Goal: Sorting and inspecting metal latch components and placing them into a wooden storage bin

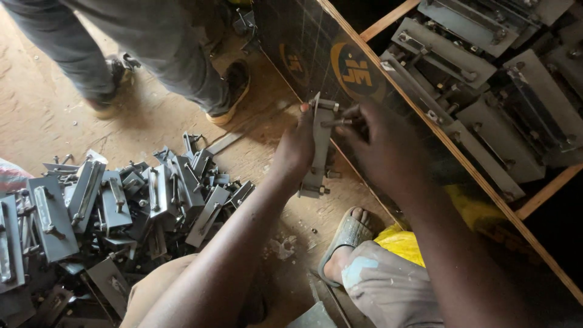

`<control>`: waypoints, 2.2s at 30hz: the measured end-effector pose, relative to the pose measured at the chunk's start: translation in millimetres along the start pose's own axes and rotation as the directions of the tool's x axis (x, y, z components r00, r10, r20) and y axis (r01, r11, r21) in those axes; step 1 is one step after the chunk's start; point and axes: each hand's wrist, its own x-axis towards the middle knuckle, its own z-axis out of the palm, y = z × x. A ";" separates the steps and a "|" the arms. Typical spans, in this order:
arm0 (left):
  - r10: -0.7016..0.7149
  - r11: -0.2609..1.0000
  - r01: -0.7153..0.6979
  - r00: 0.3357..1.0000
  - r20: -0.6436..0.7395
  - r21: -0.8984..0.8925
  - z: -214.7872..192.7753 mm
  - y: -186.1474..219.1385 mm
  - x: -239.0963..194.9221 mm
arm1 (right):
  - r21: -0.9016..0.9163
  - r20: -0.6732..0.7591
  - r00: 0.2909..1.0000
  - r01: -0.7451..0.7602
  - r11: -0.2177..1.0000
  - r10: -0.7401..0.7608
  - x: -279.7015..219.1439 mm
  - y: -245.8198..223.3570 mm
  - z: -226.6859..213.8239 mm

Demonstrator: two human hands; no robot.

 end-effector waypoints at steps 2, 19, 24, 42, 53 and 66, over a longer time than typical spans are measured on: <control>-0.025 1.000 0.025 1.000 0.000 -0.017 6.1 11.2 -12.8 | 0.049 -0.013 1.000 0.008 0.999 -0.008 2.3 1.3 -0.5; -0.017 0.965 0.047 0.993 0.116 -0.258 16.6 -9.4 12.1 | 0.282 -0.061 0.979 0.203 0.938 -0.193 9.5 8.5 9.9; 0.015 1.000 -0.016 0.999 0.035 0.014 18.4 -30.0 40.7 | 0.287 -0.071 0.994 0.095 0.953 -0.078 9.7 35.7 20.4; 0.040 0.995 -0.049 0.994 0.102 0.090 13.0 -17.8 23.7 | 0.074 -0.030 1.000 0.000 0.997 0.002 11.7 33.3 25.9; -0.039 0.913 0.013 0.998 -0.056 -0.407 10.3 -42.0 24.4 | 0.211 -0.117 0.972 0.224 0.951 -0.203 12.7 0.7 49.0; -0.056 0.176 -0.091 0.993 -0.102 -0.980 -227.1 -254.2 -185.8 | 0.295 0.141 0.982 -0.162 0.942 0.125 -221.7 -290.3 144.8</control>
